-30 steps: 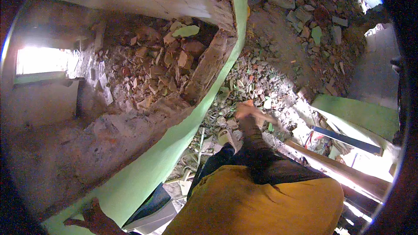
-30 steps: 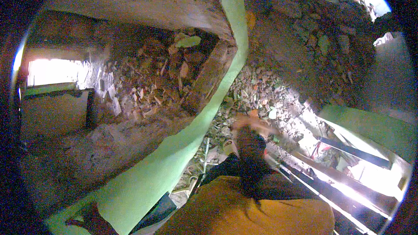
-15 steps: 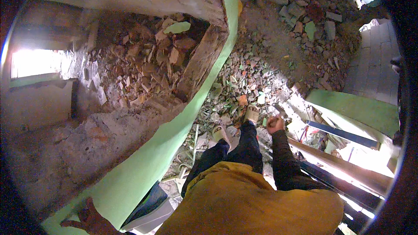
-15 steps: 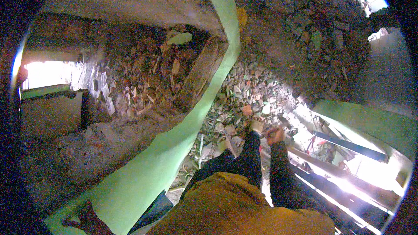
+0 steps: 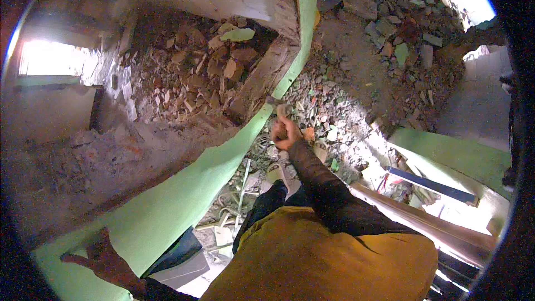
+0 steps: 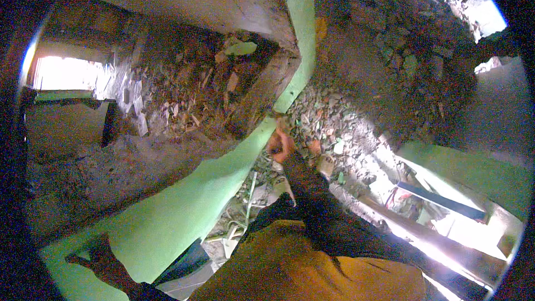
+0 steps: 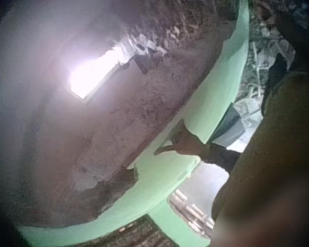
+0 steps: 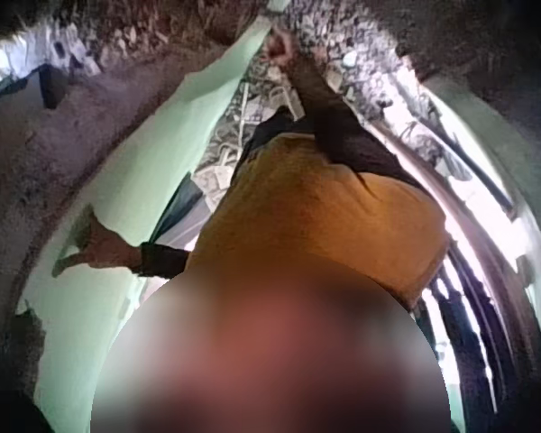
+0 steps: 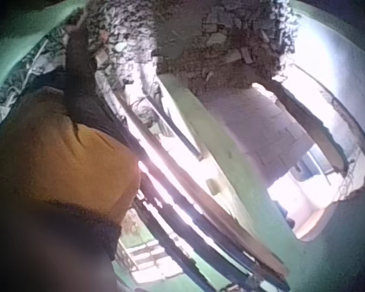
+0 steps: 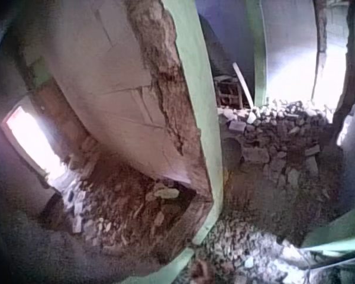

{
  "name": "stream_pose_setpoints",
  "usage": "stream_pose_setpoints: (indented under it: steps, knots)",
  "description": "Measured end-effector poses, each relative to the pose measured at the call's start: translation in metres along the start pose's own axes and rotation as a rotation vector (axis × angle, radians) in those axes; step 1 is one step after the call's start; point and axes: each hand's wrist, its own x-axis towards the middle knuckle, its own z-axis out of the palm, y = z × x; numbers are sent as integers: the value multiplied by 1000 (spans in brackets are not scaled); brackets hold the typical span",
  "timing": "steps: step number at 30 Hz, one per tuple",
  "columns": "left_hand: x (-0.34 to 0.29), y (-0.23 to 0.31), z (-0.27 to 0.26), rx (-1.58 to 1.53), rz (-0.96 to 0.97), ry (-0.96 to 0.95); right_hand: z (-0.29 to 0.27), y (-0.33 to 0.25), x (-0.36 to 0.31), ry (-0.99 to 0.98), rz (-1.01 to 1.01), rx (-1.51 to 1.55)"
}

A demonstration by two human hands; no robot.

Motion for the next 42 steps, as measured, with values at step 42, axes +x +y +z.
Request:
stream_pose_setpoints:
  steps: [42]
  knots:
    - [4, 10, -4, -187, 28, 62, -37, 11, 69, -57, -672, -1092]
